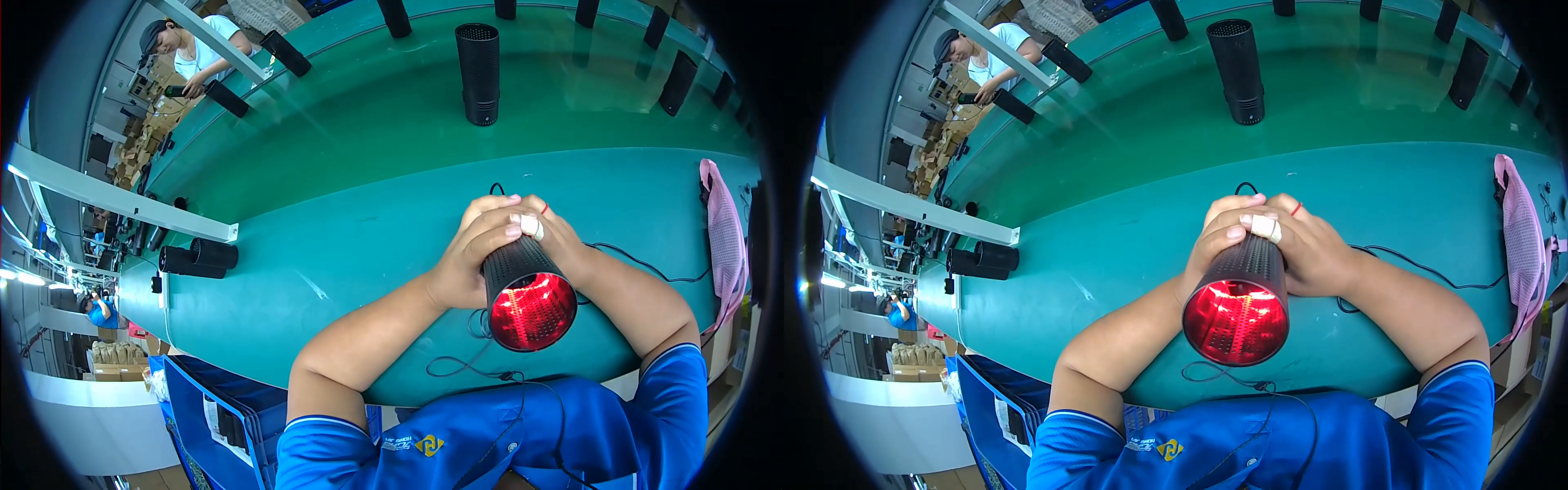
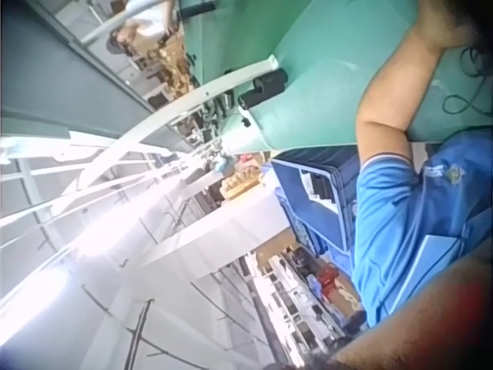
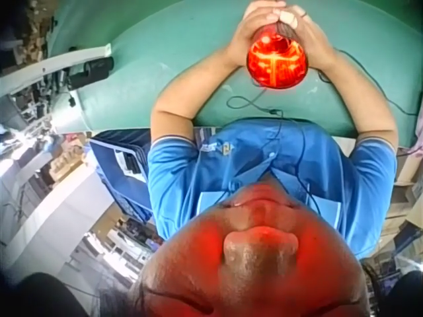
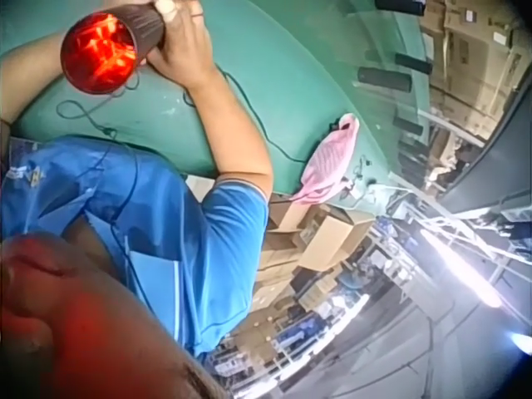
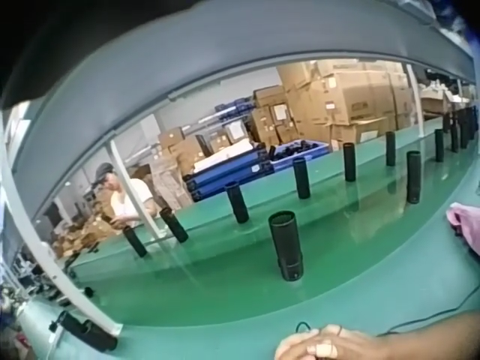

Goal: Testing the functionality of black cylindrical electronic devices by connecting them to a power cable and observing LED color changes.

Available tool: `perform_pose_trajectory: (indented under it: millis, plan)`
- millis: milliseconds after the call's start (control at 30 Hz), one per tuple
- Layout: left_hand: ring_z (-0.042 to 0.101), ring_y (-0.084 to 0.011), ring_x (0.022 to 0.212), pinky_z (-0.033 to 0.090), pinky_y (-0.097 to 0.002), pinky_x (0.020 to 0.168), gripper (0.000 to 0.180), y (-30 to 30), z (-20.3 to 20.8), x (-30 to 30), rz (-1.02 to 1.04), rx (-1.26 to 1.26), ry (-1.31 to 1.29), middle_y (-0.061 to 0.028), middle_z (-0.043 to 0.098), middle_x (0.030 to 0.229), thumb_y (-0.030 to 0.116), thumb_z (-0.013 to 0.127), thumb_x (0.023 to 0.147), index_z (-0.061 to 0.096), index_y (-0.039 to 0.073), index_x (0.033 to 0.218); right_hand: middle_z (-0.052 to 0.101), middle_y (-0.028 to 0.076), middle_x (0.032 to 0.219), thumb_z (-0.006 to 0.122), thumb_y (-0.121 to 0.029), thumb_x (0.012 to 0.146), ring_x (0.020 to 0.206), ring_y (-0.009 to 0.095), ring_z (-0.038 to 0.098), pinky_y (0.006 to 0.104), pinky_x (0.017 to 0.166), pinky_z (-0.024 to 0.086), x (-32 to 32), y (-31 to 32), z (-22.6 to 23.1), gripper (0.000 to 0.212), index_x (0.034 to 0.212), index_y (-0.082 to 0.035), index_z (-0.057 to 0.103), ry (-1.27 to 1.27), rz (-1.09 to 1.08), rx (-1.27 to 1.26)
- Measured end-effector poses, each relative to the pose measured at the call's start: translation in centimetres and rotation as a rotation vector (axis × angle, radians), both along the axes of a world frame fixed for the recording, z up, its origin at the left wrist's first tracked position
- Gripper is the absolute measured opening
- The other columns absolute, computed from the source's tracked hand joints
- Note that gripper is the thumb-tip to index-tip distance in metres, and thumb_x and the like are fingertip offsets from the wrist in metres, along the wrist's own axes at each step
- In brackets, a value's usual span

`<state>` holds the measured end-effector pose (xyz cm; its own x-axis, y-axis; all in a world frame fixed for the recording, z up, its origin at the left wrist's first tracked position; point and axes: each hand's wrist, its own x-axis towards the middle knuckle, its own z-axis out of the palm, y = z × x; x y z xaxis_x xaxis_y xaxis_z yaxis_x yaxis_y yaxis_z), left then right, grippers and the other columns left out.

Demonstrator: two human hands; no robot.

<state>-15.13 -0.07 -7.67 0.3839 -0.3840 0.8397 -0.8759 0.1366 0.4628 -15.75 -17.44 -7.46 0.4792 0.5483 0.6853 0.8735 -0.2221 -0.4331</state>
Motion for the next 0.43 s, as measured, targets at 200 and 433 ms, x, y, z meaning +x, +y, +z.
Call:
perform_pose_trajectory:
  millis: [200, 433]
  plan:
    - [0.047, -0.0334, 0.113, 0.037, -0.0462, 0.096, 0.067, -0.07, 0.18, -0.02, 0.002, 0.014, -0.033, -0.0099, 0.051, 0.124, 0.009, 0.076, 0.064, 0.044, 0.013, 0.123, 0.057, 0.013, 0.111, 0.068, -0.003, 0.066, 0.085, 0.029, 0.053, 0.0336, 0.07, 0.046, -0.19, -0.11, -0.06, 0.069, 0.128, -0.01, 0.04, -0.024, -0.034, -0.047]
    - [0.047, -0.0326, 0.114, 0.036, -0.0474, 0.097, 0.066, -0.01, 0.29, -0.18, 0.006, 0.03, -0.006, -0.0096, 0.051, 0.125, 0.009, 0.076, 0.065, 0.044, 0.014, 0.123, 0.057, 0.012, 0.112, 0.069, -0.004, 0.066, 0.084, 0.028, 0.052, 0.0336, 0.071, 0.045, -0.14, -0.17, -0.56, 0.07, 0.129, -0.011, 0.039, 0.008, -0.065, -0.099]
